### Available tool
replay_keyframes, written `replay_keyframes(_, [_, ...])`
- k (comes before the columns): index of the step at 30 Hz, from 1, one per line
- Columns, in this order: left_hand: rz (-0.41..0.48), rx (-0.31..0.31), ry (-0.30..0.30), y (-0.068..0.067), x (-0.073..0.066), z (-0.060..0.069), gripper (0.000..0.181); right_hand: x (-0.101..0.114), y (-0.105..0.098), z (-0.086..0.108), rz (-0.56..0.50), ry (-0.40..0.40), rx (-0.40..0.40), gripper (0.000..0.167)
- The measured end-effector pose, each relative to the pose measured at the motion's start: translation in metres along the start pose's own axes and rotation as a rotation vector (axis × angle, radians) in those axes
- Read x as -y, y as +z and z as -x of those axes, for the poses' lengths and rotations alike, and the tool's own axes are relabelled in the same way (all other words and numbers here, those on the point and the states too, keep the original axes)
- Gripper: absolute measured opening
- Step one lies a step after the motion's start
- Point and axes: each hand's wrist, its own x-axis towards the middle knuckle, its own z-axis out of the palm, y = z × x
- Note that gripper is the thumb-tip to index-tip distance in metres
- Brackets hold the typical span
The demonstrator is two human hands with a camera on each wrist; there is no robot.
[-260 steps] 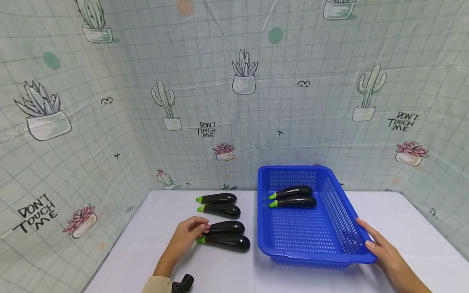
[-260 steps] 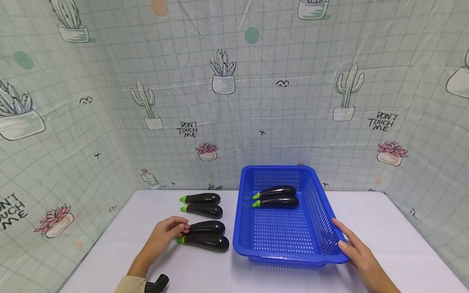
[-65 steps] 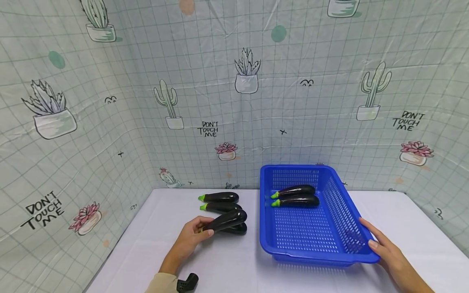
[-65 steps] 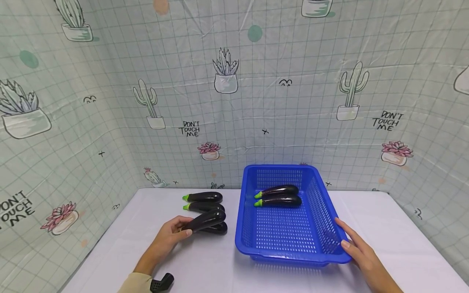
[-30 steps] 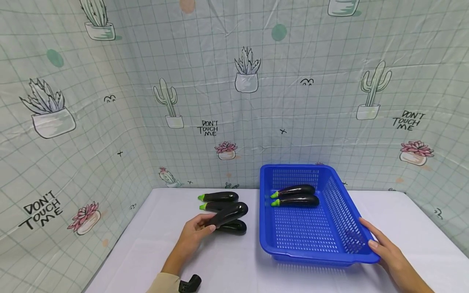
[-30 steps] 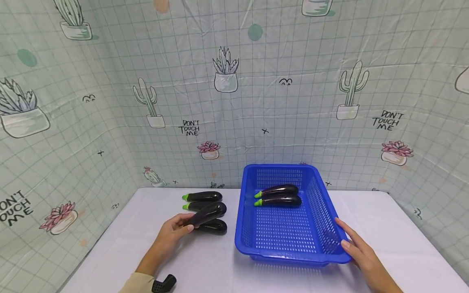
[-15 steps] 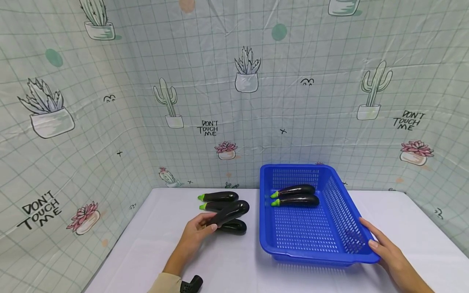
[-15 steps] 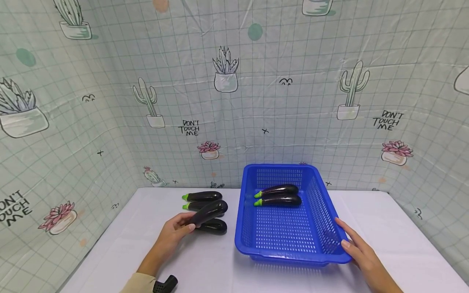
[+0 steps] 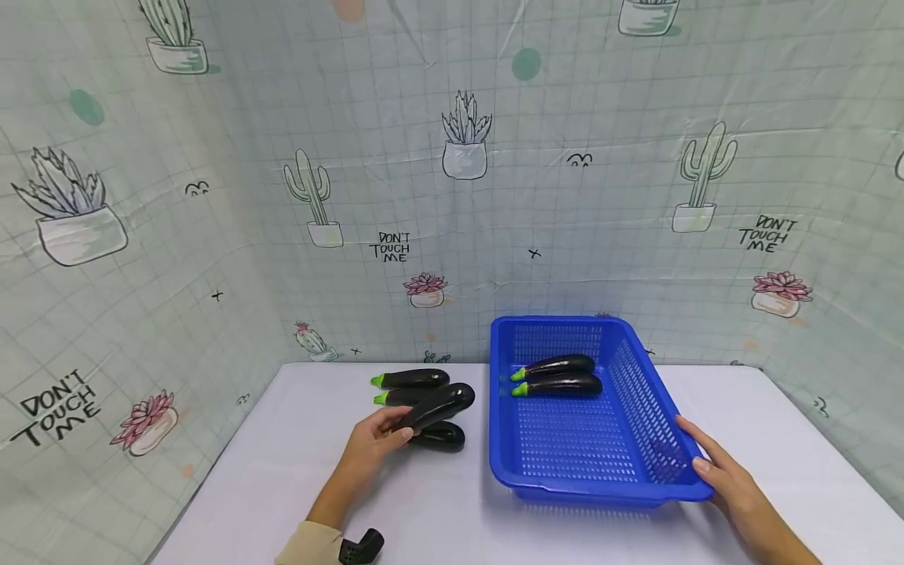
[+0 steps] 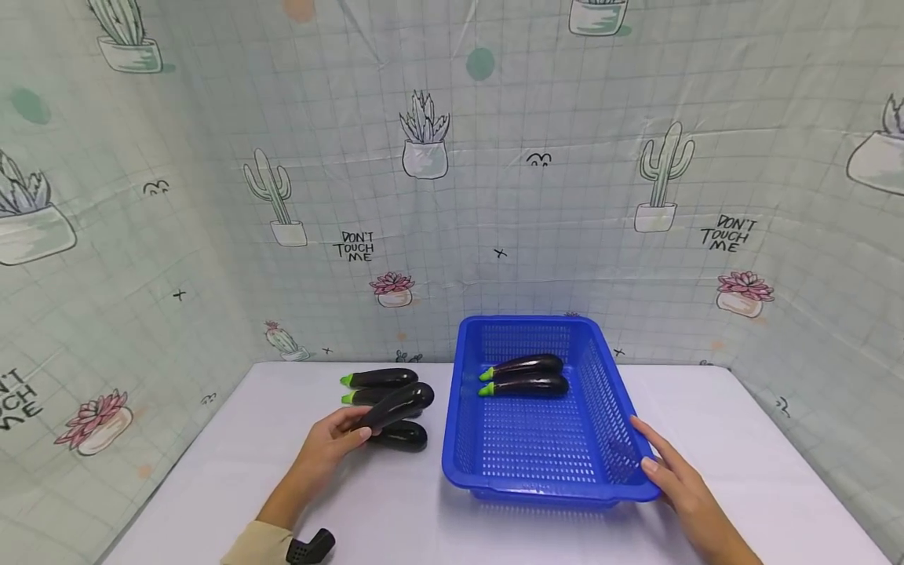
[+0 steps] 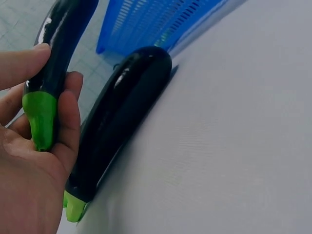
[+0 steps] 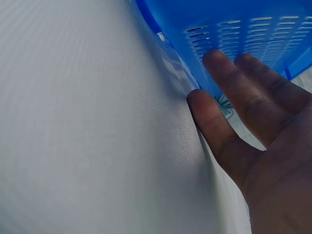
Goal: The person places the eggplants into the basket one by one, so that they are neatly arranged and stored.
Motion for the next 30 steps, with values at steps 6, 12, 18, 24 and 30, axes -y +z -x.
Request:
replay_keyframes(6, [-0.043, -0.010, -0.026, 0.003, -0.001, -0.007, 0.038, 0.001, 0.001, -0.003, -0.005, 0.000, 0.006, 0.054])
replay_keyframes(12, [-0.022, -0.004, -0.012, 0.011, -0.008, -0.015, 0.038, 0.002, -0.001, -0.006, 0.016, 0.021, -0.007, 0.054])
replay_keyframes(18, [0.008, 0.061, 0.017, 0.021, -0.020, -0.027, 0.042, 0.001, -0.002, -0.006, 0.002, 0.004, 0.000, 0.054])
replay_keyframes(24, [0.106, 0.150, 0.000, 0.031, -0.026, -0.038, 0.043, 0.001, 0.001, -0.006, -0.057, -0.065, 0.027, 0.054])
replay_keyframes(30, [0.076, 0.208, -0.010, 0.045, -0.028, -0.044, 0.043, 0.000, 0.002, -0.002, -0.077, -0.078, 0.036, 0.054])
